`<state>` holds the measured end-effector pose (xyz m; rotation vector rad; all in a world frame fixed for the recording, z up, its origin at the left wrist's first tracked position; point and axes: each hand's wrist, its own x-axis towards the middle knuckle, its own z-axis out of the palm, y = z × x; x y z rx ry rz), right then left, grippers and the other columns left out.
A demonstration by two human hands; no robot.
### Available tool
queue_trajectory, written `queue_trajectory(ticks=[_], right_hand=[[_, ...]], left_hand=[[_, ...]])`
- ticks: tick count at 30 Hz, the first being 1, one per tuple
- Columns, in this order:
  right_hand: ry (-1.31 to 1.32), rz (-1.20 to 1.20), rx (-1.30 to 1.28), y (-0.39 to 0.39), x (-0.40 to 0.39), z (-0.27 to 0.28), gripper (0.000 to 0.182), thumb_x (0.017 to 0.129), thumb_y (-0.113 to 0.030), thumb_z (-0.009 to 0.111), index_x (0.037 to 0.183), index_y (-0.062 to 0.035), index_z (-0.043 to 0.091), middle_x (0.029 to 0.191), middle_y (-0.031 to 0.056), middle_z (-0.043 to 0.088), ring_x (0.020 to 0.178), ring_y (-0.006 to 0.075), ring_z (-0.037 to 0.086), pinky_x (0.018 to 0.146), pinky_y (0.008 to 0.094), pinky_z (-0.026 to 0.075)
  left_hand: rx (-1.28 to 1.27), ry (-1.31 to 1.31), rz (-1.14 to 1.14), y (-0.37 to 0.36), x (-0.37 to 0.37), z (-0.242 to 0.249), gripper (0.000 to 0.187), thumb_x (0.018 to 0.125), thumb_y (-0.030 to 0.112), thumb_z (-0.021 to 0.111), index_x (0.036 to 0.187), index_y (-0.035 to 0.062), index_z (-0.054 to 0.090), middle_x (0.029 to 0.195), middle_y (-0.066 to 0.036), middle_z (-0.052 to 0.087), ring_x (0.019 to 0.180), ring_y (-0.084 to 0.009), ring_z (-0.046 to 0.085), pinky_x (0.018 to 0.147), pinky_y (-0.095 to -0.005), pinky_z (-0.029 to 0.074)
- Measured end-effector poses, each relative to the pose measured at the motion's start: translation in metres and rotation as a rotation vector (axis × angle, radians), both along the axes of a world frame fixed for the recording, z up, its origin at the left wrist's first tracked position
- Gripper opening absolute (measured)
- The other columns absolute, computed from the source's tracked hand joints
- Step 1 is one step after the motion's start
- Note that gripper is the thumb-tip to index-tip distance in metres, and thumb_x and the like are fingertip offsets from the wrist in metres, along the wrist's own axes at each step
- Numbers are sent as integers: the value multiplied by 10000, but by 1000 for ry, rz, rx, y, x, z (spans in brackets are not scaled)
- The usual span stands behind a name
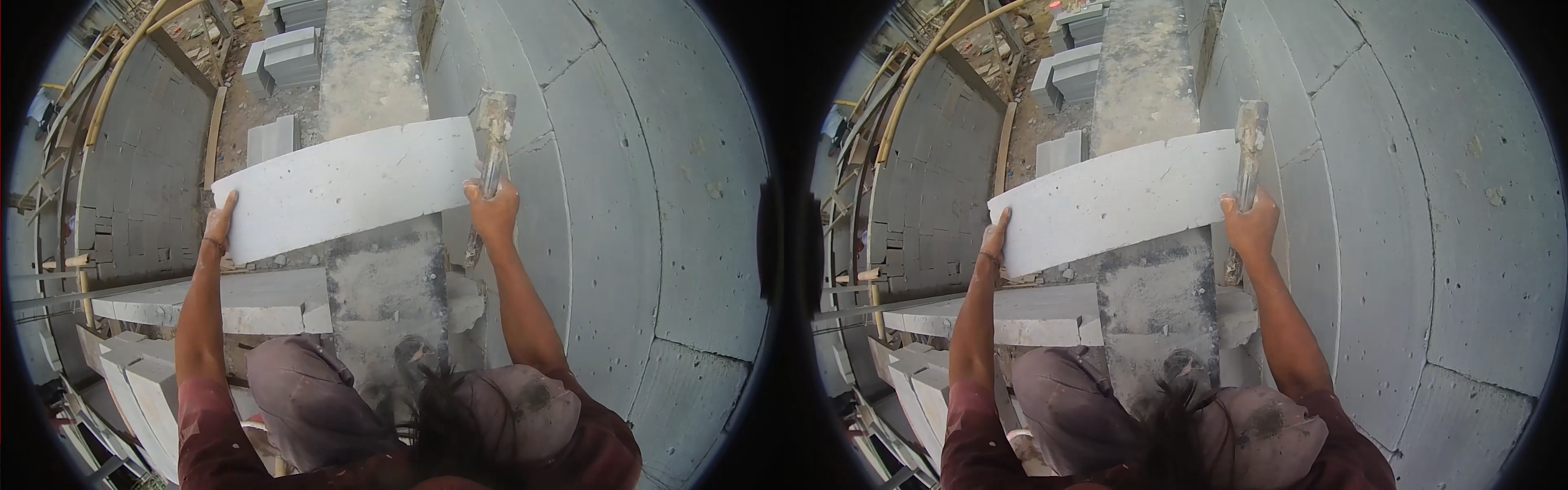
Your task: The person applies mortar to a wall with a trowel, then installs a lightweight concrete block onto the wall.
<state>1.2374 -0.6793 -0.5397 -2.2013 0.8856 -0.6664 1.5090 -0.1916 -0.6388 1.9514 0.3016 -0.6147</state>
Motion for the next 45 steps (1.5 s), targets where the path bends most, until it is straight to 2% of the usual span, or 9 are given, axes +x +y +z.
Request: queue_trajectory(ticks=[8,15,19,20,22,25,33,40,45], right_hand=[[-106,283,565,53,12,76,314,967,-244,749,883,-10,557,625,36,558,494,79,542,434,261,437],[-1015,474,-153,47,61,174,218,1075,-177,545,1035,27,477,712,108,617,543,113,593,507,231,489],[-347,290,-51,42,54,17,272,1053,-216,592,1075,46,520,730,119,644,590,159,657,539,253,520],[-7,255,-33,53,57,-4,333,983,-191,671,1034,101,518,688,187,577,569,378,618,576,448,535],[349,276,-144,41,62,-82,359,1018,-280,649,979,59,540,617,122,553,497,303,600,494,420,507],[250,175,784,48,70,5,397,1037,-355,639,920,13,545,586,72,542,437,212,566,438,376,481],[-678,480,124,51,39,126,289,1074,-280,566,941,-28,516,680,68,576,530,133,562,488,271,457],[160,327,-50,62,-4,-57,345,1020,-311,656,934,4,543,659,87,596,555,158,617,518,290,479],[105,267,737,69,11,58,363,1048,-329,632,883,-16,552,626,28,557,492,105,564,453,282,442]], left_hand=[[236,94,-4,-12,9,-7,1136,808,843,614,1391,-132,563,1293,-235,666,1118,-308,675,972,-437,506],[236,83,54,-10,7,-22,1184,798,860,599,1383,-168,548,1310,-248,658,1151,-312,663,995,-426,496],[215,121,57,-14,10,-15,1205,779,869,611,1384,-172,545,1318,-253,652,1174,-311,651,1004,-400,490],[223,136,58,-13,10,-16,1211,773,870,617,1381,-175,545,1319,-254,651,1178,-311,650,1007,-393,488],[258,100,70,-7,13,-35,1213,770,868,622,1377,-180,545,1316,-253,654,1173,-314,653,1005,-395,490],[255,107,64,-6,11,-27,1211,769,863,628,1369,-186,548,1304,-252,662,1158,-316,662,998,-398,497],[266,102,86,-15,9,-17,1205,750,856,656,1358,-181,561,1272,-248,679,1121,-303,681,974,-388,515],[251,76,109,-12,16,-27,1203,749,850,662,1355,-183,562,1256,-246,685,1100,-304,689,964,-391,520],[211,116,85,-16,4,-14,1213,750,858,650,1343,-197,564,1242,-255,690,1104,-310,690,974,-402,514]])
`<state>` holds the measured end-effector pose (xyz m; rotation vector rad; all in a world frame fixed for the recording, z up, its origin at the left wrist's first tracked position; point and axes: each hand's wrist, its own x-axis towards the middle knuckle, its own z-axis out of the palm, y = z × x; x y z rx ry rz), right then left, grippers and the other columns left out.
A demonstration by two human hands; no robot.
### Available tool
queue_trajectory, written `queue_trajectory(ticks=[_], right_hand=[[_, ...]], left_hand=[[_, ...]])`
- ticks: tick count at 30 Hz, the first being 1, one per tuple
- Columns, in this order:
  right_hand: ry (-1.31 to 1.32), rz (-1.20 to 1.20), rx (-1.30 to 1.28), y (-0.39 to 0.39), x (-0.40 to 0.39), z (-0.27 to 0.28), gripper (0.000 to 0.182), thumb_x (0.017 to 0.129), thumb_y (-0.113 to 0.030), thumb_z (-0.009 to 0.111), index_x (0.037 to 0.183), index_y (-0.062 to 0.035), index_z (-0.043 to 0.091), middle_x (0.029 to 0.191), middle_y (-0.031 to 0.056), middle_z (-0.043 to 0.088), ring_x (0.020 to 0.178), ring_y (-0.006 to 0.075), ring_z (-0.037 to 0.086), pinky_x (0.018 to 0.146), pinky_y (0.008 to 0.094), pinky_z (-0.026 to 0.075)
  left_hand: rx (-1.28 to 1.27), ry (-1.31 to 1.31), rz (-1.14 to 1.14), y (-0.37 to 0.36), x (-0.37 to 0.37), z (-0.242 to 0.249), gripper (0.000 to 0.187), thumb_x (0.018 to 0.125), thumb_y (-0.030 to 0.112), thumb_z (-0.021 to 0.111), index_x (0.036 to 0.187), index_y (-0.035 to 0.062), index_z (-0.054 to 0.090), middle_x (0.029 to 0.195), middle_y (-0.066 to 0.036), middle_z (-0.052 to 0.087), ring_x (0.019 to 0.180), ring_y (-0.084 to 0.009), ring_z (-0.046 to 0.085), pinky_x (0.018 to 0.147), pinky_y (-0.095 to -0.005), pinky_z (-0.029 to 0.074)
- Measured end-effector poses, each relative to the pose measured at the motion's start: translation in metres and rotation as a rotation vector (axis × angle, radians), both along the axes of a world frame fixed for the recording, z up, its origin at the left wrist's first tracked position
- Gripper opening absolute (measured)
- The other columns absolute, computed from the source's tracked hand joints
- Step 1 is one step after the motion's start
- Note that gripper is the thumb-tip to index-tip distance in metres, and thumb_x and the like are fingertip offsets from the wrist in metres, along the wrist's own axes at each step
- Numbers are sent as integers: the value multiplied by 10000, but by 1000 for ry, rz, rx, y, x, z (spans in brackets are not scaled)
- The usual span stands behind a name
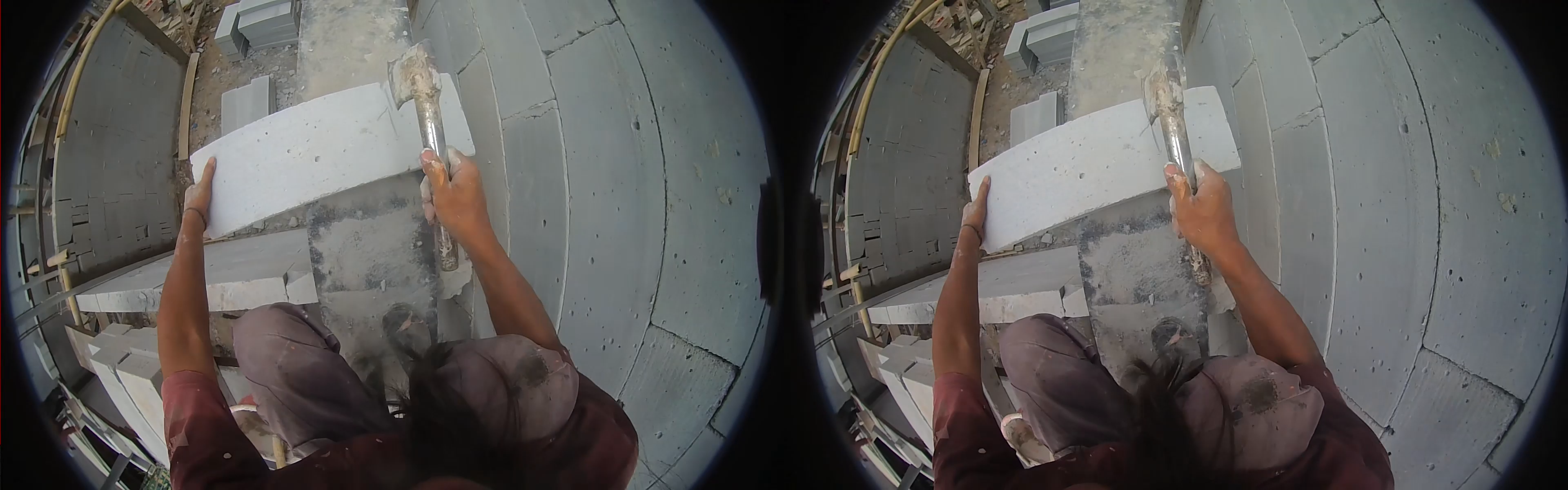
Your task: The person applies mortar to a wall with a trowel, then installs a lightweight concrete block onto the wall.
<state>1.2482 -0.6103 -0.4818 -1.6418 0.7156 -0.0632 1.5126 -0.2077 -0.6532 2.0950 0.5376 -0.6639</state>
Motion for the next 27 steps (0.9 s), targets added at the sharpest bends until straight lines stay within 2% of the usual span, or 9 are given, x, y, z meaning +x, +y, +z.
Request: queue_trajectory(ticks=[6,9,10,11,14,16,22,25,27], right_hand=[[-1065,-67,-408,-13,12,84,329,1075,-314,564,1033,8,511,756,96,584,544,123,551,483,254,453],[-968,-31,-397,-8,-15,8,325,1069,-295,560,1062,25,504,785,129,592,579,153,580,522,270,484],[-589,-21,-411,-1,-48,-48,281,1071,-265,538,1030,13,525,800,145,603,606,187,610,542,289,499],[-310,10,-1042,5,-64,-98,267,1066,-267,545,968,-18,537,753,104,593,584,187,610,536,288,492],[2,171,-803,-2,-64,-137,309,1022,-278,655,973,10,556,614,55,558,517,137,580,494,297,465],[193,-34,151,5,-49,-47,321,1053,-317,616,955,-16,560,607,37,543,491,117,553,453,290,447],[-791,-57,-319,-17,-5,83,325,1102,-305,496,1008,5,467,699,77,575,512,113,540,485,259,481],[-1228,-106,-451,-30,35,87,299,1099,-277,477,1012,9,465,740,96,599,528,112,553,500,249,493],[-871,-85,-617,-35,9,0,331,1073,-286,523,1132,39,514,782,127,632,619,185,640,546,290,523]], left_hand=[[91,-31,-8,9,10,-18,1209,750,876,626,1334,-182,584,1240,-256,692,1108,-316,689,982,-405,509],[56,-19,-14,12,11,-23,1217,747,877,628,1339,-185,578,1243,-257,690,1113,-317,686,988,-410,507],[51,-24,-9,11,8,-19,1217,747,877,628,1339,-185,578,1243,-257,690,1113,-317,686,988,-410,507],[53,-35,-11,8,5,-14,1219,748,876,628,1339,-189,574,1246,-257,689,1115,-317,684,992,-410,504],[141,-110,-16,10,23,-26,1218,751,873,628,1340,-193,571,1252,-259,686,1119,-315,682,996,-408,501],[110,-73,-22,5,9,-13,1223,752,875,623,1342,-194,569,1255,-264,685,1115,-317,685,995,-407,504],[87,-51,-27,5,7,-11,1206,755,863,638,1330,-195,576,1221,-262,699,1071,-311,700,958,-398,522],[81,-53,-20,-3,4,-3,1194,760,862,636,1313,-195,589,1210,-259,705,1059,-304,703,943,-395,526],[70,-63,-2,-1,3,-1,1190,762,862,633,1304,-196,595,1205,-258,708,1054,-303,704,936,-395,527]])
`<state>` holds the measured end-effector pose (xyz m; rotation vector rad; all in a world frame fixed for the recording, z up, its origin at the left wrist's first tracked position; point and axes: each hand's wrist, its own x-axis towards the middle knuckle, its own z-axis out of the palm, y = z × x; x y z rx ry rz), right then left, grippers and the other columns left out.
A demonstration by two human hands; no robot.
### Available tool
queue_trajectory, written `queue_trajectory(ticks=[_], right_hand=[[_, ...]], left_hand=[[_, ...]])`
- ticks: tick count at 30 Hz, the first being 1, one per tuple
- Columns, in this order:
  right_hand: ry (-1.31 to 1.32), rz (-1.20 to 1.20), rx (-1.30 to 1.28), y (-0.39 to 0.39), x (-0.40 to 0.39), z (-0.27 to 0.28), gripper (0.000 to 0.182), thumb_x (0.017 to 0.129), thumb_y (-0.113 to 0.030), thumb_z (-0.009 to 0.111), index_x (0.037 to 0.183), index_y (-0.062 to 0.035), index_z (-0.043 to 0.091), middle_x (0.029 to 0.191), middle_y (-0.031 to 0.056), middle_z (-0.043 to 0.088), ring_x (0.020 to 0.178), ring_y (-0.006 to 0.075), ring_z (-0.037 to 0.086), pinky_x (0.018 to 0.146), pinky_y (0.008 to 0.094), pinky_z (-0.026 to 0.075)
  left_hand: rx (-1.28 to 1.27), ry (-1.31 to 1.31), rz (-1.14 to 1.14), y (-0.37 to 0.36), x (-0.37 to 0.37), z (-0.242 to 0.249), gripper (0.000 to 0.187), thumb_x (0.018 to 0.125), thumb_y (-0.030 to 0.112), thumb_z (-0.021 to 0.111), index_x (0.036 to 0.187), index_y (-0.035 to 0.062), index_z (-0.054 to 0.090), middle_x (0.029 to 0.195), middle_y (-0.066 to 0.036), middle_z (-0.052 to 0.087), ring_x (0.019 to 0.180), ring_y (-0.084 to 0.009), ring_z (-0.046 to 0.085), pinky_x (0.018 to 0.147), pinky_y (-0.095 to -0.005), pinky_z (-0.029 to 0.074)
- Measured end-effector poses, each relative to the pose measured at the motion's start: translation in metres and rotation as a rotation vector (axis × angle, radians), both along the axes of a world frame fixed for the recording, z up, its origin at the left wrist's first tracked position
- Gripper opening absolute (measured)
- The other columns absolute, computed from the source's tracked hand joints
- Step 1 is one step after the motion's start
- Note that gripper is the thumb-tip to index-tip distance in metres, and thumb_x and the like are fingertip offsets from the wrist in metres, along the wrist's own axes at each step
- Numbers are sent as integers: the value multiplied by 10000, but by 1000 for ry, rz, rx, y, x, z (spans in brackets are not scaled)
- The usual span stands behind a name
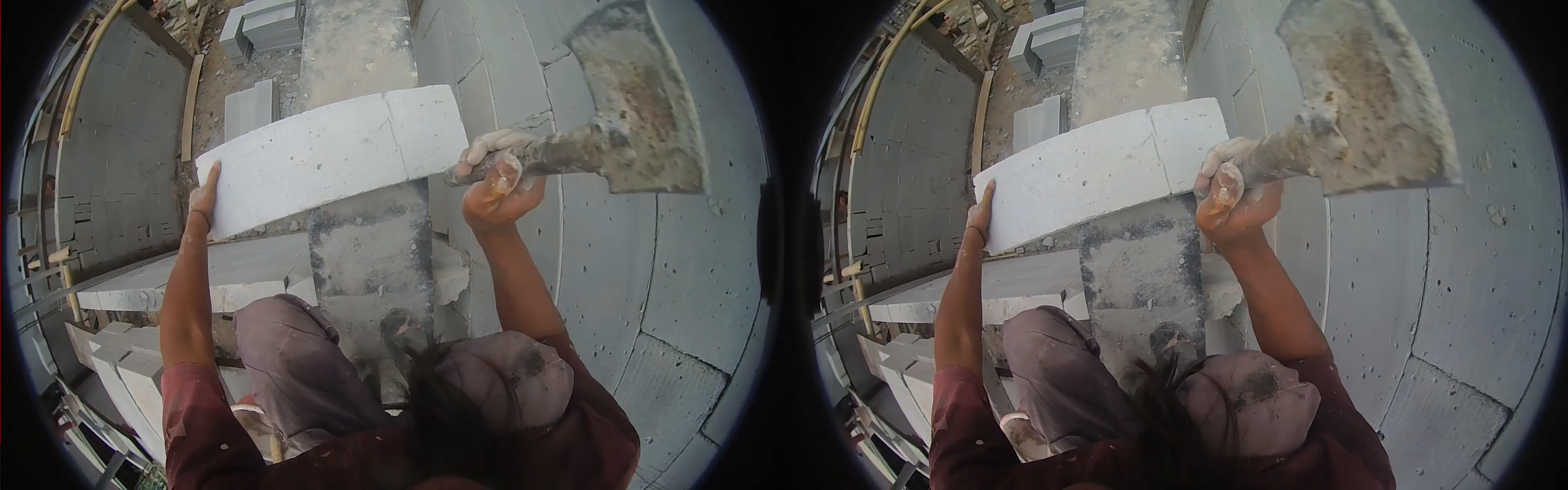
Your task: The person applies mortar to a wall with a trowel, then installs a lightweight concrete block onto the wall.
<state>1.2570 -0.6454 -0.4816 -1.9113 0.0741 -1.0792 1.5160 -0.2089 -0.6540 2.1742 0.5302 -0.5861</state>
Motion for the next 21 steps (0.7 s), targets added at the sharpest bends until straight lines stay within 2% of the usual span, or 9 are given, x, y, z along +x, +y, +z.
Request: queue_trajectory(ticks=[1,2,3,6,8,10,14,17,21], right_hand=[[206,-60,51,1,-18,-69,360,1062,-297,549,1157,50,543,785,148,646,645,212,666,555,316,529],[492,-179,-116,18,-28,-93,462,974,-295,704,1111,122,561,799,291,654,771,409,699,715,469,534],[1074,-41,152,16,-31,-113,486,985,-337,694,1103,122,588,820,341,658,836,494,692,770,515,524],[1135,-11,194,14,-12,-92,420,1028,-351,639,1020,67,600,729,235,658,680,372,695,649,442,535],[1012,125,736,14,-8,-28,393,1065,-356,587,928,13,570,657,113,606,533,211,625,505,338,487],[701,106,385,6,3,18,359,1099,-354,521,909,-49,527,661,41,562,487,108,541,463,250,451],[26,125,188,-8,35,91,322,1095,-312,528,944,-28,502,667,71,555,506,141,550,463,267,457],[-22,129,235,-10,24,78,271,1069,-256,575,969,-18,492,642,80,548,483,158,540,447,278,449],[663,134,616,-4,-55,3,227,924,-137,711,834,-38,528,555,44,505,395,143,489,383,297,409]], left_hand=[[22,-9,-4,0,-1,-1,1186,763,861,635,1297,-198,598,1201,-258,710,1054,-303,704,933,-392,527],[41,-22,-6,-1,-1,1,1183,764,859,636,1291,-199,601,1196,-257,712,1054,-304,705,930,-389,526],[9,-29,-15,-4,-3,7,1204,754,868,637,1287,-211,595,1187,-264,713,1050,-315,706,936,-390,523],[169,-93,-24,7,3,-16,1260,740,890,623,1305,-235,564,1244,-306,678,1142,-345,680,993,-404,502],[109,-13,-12,14,-1,-30,1267,736,891,622,1320,-231,555,1278,-310,663,1173,-361,665,1017,-403,490],[-21,34,29,18,4,-41,1281,732,899,613,1336,-228,544,1279,-301,667,1160,-360,668,1016,-403,489],[15,47,12,17,4,-40,1265,754,894,590,1339,-226,542,1264,-283,678,1133,-333,681,989,-398,505],[-18,63,33,20,4,-53,1240,763,881,594,1327,-223,556,1249,-274,685,1117,-329,685,965,-398,513],[-54,78,20,21,3,-48,1227,757,886,597,1354,-185,563,1262,-271,680,1109,-333,686,948,-401,516]])
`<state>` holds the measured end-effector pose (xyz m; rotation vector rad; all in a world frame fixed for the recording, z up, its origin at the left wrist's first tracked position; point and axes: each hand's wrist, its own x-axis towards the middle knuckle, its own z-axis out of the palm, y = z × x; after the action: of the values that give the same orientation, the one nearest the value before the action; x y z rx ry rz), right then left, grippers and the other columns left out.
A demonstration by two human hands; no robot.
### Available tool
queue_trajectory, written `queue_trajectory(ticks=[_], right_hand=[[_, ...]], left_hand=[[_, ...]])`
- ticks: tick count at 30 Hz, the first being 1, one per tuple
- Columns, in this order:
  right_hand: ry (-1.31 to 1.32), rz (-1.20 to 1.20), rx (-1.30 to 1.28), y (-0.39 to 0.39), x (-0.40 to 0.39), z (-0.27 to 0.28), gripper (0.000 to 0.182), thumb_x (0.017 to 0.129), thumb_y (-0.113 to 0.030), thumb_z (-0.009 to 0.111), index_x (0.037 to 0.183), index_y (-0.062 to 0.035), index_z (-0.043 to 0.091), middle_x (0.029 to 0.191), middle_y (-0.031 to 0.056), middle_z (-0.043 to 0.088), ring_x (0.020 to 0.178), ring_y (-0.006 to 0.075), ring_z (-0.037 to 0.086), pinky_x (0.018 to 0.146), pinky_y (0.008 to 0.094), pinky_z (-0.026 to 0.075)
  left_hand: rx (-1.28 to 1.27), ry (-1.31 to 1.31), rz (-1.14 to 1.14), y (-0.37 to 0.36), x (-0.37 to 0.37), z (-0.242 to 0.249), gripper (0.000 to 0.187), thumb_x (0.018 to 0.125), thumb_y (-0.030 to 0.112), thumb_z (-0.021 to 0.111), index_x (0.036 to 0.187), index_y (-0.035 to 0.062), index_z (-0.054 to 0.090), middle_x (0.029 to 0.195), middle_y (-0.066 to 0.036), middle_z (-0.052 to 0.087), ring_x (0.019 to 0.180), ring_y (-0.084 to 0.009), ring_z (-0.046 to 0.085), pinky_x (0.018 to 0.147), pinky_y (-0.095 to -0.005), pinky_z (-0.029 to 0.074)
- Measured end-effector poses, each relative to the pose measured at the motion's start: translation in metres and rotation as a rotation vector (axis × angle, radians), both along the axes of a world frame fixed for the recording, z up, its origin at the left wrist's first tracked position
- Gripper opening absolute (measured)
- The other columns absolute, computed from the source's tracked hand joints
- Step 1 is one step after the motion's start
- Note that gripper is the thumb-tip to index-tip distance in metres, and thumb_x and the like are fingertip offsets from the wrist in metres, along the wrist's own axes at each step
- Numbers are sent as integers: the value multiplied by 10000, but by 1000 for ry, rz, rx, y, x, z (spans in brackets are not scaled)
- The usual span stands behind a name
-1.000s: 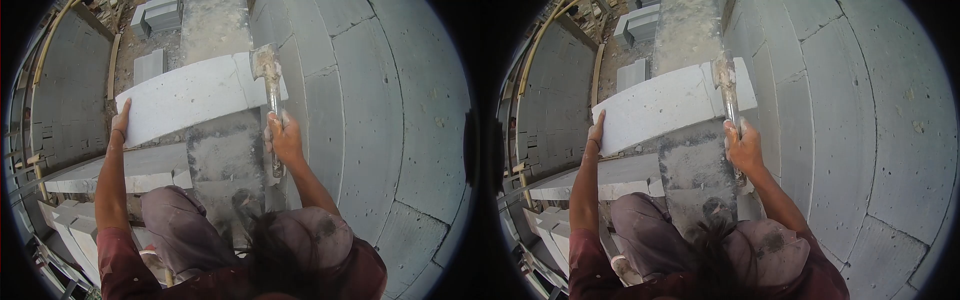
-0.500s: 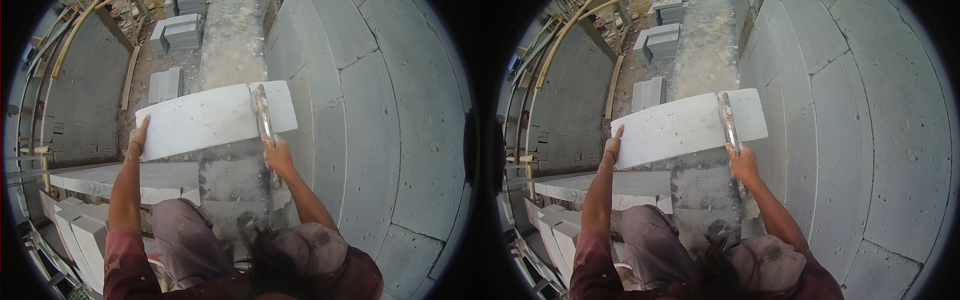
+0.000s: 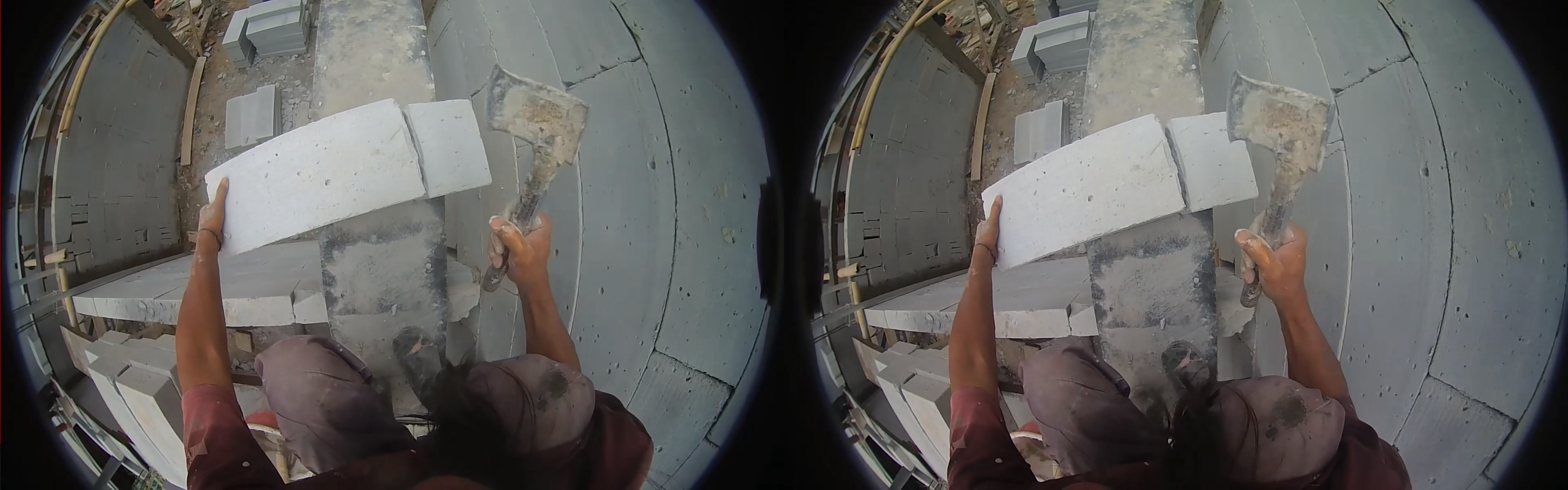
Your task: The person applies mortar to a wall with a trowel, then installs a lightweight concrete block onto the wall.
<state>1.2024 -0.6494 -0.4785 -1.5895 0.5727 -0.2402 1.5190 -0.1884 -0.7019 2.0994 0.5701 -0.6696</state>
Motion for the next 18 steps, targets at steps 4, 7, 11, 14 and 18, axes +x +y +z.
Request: queue_trajectory(ticks=[4,7,11,14,18], right_hand=[[480,233,533,7,-96,-83,185,841,-86,739,845,-30,562,591,50,558,401,141,523,364,303,425],[659,333,751,15,-135,-136,149,826,-77,713,818,-22,574,580,66,559,394,166,515,374,322,424],[867,509,533,4,-136,-172,142,867,-117,700,868,-9,608,596,76,565,415,172,540,415,340,464],[807,717,-651,6,-130,-161,388,908,-369,738,1068,-18,702,919,203,744,904,371,739,814,486,573],[1005,750,-785,10,-113,-144,441,907,-442,730,1043,-22,728,1016,229,740,992,392,718,857,495,569]], left_hand=[[8,72,9,1,-1,4,1204,766,879,599,1414,-134,540,1303,-252,667,1110,-328,689,944,-414,519],[-202,122,-28,10,2,-10,1129,823,839,597,1471,-81,503,1353,-220,648,1163,-314,671,977,-431,514],[-491,197,5,5,-22,19,1012,890,761,616,1501,-32,473,1402,-193,620,1244,-289,633,1052,-435,494],[-511,157,47,22,-40,12,985,896,739,636,1503,-19,470,1420,-186,608,1261,-285,624,1071,-432,490],[-604,166,126,37,-79,8,988,899,721,649,1524,-15,437,1448,-167,590,1284,-296,609,1079,-439,493]])
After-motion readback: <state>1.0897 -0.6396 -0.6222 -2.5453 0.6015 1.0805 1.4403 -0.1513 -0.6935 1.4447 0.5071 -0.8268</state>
